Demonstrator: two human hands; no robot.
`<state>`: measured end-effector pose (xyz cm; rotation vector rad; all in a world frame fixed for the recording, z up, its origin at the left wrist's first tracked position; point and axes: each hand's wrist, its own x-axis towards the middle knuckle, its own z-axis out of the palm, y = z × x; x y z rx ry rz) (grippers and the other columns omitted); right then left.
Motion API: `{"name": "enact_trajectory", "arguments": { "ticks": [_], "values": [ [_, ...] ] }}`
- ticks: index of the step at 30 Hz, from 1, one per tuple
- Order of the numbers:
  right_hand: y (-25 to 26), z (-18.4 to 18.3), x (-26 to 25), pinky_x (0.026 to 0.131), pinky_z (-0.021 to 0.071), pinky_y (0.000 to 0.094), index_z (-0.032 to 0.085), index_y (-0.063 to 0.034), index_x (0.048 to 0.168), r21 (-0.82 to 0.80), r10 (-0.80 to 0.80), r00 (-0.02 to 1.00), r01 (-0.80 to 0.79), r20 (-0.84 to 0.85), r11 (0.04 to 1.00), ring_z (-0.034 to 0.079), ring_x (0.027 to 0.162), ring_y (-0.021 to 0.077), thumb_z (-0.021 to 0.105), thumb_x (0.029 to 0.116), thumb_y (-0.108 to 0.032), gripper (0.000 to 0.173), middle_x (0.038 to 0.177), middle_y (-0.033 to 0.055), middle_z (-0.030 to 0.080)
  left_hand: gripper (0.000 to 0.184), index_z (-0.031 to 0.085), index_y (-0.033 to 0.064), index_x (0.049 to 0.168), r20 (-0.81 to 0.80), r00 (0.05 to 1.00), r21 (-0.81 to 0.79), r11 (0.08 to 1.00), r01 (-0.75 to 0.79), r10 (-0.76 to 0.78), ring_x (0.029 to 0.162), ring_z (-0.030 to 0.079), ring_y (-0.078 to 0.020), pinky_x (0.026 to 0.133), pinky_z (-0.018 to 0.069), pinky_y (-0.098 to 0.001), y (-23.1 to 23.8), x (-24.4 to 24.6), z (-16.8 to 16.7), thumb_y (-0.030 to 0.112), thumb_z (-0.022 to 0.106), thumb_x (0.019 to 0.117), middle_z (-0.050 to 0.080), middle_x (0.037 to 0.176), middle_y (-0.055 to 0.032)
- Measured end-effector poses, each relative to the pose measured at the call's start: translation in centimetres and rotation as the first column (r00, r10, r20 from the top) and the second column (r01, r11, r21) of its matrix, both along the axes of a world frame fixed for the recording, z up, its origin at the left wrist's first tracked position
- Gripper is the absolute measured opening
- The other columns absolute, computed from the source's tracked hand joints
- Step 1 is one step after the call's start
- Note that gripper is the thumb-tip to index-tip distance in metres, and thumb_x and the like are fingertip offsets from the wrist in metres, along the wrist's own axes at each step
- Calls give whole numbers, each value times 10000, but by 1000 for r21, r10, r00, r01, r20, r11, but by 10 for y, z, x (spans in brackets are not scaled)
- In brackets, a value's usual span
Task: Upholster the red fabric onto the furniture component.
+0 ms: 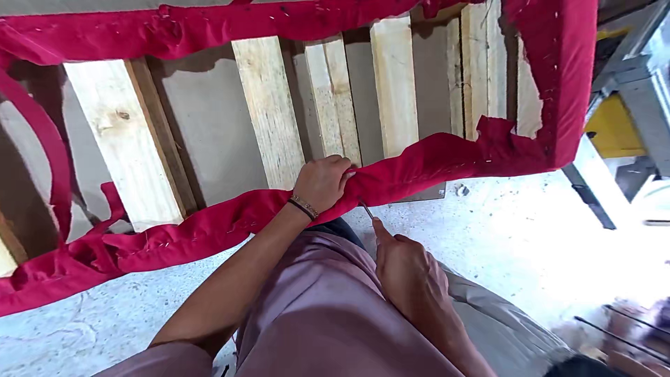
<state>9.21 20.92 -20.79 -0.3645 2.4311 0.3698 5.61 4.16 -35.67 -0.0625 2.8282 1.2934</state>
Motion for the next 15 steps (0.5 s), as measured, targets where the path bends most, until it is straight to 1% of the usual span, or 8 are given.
{"name": "enact_trajectory", "arguments": {
  "ticks": [3,5,6,7,9,10,12,15],
  "values": [
    [-11,-6,1,544,546,450,558,-218,1490,57,47,998,-45,-35,997,687,669,316,526,1022,-194,470,871,156,688,198,737,52,997,-13,1000,12,1000,-9,9,837,731,-291,704,595,-488,1,2,-4,215,626,1015,723,934,-118],
    [-5,-15,8,525,543,448,539,-204,1506,39,53,996,-50,-67,998,683,644,313,541,1005,-169,502,851,155,683,190,735,53,989,-20,1000,17,1000,-19,19,822,730,-288,688,595,-484,2,4,-5,207,627,1012,721,921,-116],
    [3,-20,12,543,548,456,524,-207,1519,-28,19,997,-21,-72,999,683,652,312,514,1011,-164,510,848,150,683,186,734,49,986,-22,999,27,999,-26,27,815,728,-294,686,592,-489,3,4,-5,197,625,1010,720,912,-120],
    [16,-30,17,543,549,461,550,-189,1500,-169,-26,994,9,-102,986,670,630,297,485,1006,-158,499,802,132,676,184,736,49,986,-22,999,33,999,-36,37,813,728,-297,689,591,-492,3,4,-5,193,623,1010,720,907,-121],
    [41,-60,28,540,542,435,622,-136,1436,-481,-145,975,48,-167,875,628,561,217,470,982,-188,481,704,64,683,200,732,46,980,-26,998,31,998,-50,51,815,725,-304,697,589,-495,3,2,-5,203,615,1020,713,896,-126],
    [47,-70,34,552,542,430,624,-128,1433,-541,-182,967,58,-178,839,621,562,201,463,984,-205,482,701,52,684,205,731,46,975,-26,998,28,998,-51,52,817,725,-303,701,589,-495,3,2,-5,210,615,1022,713,893,-126],
    [47,-73,37,562,558,463,602,-156,1459,-479,-166,966,53,-197,876,655,604,249,454,1010,-215,476,763,82,700,216,730,45,976,-17,999,8,999,-45,45,835,728,-303,717,592,-497,3,-1,-5,219,613,1026,715,901,-128],
    [34,-56,36,527,548,491,482,-257,1554,-202,-87,981,51,-172,978,672,641,324,489,1020,-156,543,896,147,679,223,727,35,988,17,999,-8,999,-37,37,850,726,-313,735,591,-509,5,3,-2,221,612,1028,714,912,-139]
  ]
}}
